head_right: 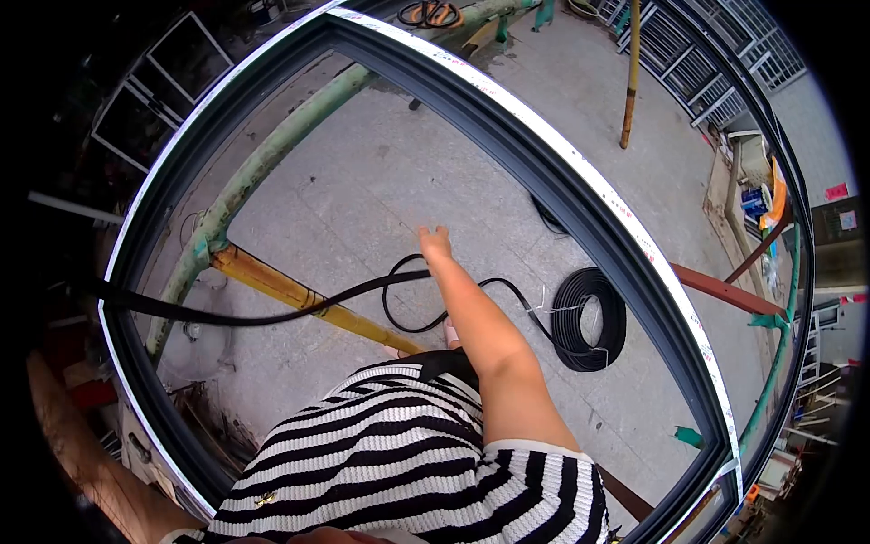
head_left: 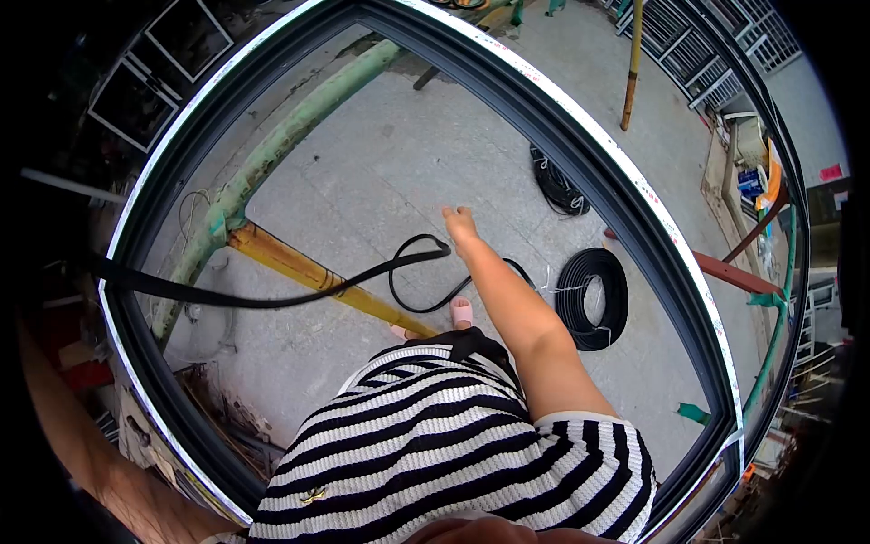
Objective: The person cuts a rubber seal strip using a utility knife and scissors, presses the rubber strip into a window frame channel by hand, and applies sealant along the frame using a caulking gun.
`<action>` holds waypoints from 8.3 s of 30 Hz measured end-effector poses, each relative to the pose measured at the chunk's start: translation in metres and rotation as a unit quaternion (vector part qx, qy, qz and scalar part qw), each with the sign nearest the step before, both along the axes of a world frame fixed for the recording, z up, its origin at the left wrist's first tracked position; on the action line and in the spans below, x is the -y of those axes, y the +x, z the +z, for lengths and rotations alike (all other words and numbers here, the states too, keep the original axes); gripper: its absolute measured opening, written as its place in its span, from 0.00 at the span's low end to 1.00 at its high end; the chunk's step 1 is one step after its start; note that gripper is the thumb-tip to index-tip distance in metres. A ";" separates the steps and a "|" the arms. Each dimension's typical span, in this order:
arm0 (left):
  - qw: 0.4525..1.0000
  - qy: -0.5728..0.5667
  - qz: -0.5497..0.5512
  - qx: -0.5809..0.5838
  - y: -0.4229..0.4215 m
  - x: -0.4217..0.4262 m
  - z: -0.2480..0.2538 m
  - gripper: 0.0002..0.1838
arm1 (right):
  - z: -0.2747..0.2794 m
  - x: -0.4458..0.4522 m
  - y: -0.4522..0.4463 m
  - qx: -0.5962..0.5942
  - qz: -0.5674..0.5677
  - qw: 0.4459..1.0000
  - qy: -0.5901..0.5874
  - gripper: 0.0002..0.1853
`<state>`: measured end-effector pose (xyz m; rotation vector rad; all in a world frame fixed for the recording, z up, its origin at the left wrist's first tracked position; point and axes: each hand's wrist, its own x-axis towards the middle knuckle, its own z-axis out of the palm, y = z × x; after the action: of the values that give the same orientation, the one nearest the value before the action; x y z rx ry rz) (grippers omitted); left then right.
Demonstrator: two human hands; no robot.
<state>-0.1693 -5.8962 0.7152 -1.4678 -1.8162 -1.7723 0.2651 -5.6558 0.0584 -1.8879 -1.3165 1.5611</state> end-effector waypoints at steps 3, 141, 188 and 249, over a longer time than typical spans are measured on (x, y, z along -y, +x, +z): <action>0.998 -0.038 0.044 0.029 0.011 -0.016 -0.040 0.15 | 0.020 0.012 0.027 -0.061 0.023 0.997 -0.039 0.25; 0.841 -0.344 0.174 -0.380 0.092 -0.267 -0.293 0.07 | 0.275 -0.165 -0.294 -0.485 -0.055 0.858 0.157 0.16; 0.866 -0.345 0.159 -0.325 0.116 -0.250 -0.274 0.10 | 0.288 -0.164 -0.281 -0.541 -0.044 0.834 0.097 0.15; 0.979 -0.018 0.178 0.096 0.212 0.004 -0.305 0.18 | 0.265 -0.187 -0.283 -0.489 0.251 0.825 0.130 0.08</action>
<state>0.0425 -5.8998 0.4101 -0.9302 -2.0572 -1.7511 -0.0178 -5.4683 0.3233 -0.3704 -1.4074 2.0115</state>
